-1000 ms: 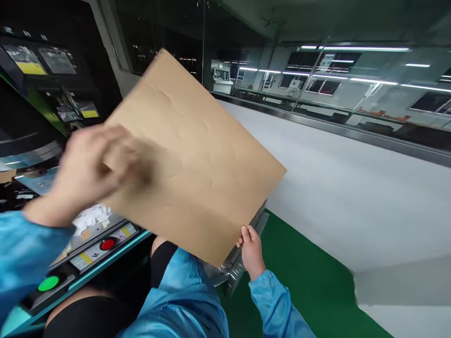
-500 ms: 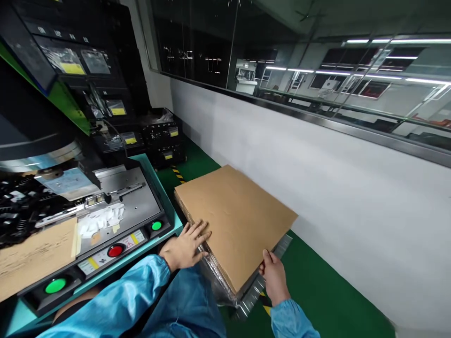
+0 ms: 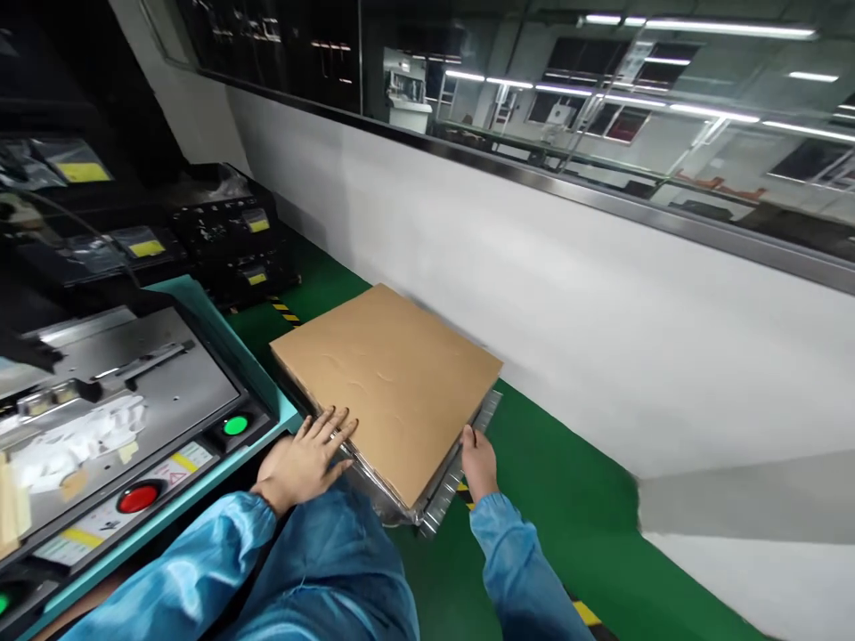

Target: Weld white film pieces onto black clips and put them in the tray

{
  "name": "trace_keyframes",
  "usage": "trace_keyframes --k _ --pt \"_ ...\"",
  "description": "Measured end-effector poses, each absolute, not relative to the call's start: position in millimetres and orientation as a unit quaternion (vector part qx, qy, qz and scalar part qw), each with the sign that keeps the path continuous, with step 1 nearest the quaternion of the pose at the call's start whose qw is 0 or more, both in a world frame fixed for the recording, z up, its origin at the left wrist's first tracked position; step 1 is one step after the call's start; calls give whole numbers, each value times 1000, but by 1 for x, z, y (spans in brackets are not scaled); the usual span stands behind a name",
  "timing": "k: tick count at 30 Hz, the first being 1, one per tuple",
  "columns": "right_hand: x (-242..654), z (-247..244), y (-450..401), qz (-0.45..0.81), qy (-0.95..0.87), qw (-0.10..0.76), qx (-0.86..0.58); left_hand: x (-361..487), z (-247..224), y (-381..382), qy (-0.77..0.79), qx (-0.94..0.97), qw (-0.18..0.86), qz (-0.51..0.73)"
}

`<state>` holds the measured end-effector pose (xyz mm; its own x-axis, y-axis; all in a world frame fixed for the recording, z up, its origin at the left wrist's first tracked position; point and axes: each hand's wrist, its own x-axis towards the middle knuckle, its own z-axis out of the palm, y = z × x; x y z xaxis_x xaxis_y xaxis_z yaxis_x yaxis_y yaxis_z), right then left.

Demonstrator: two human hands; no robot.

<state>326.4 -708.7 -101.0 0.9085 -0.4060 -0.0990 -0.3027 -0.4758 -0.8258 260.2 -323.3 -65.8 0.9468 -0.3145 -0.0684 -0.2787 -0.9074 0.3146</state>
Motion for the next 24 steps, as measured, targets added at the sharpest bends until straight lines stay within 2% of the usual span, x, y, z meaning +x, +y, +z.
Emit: trace_keyframes --k 3,7,15,20,24 --pt "331 -121 -724 -101 281 421 -857 259 -70 -323 -157 976 142 -49" --pt "338 -151 -735 -127 350 433 -821 256 -72 -325 -168 977 128 -9" --pt "336 -201 -735 -119 400 565 -711 217 -72 -298 -199 964 145 100" --pt "332 -211 -740 -112 406 628 -654 157 -93 -265 -175 965 180 74" --pt "331 -212 -744 -96 402 628 -660 102 -122 -244 -115 973 194 42"
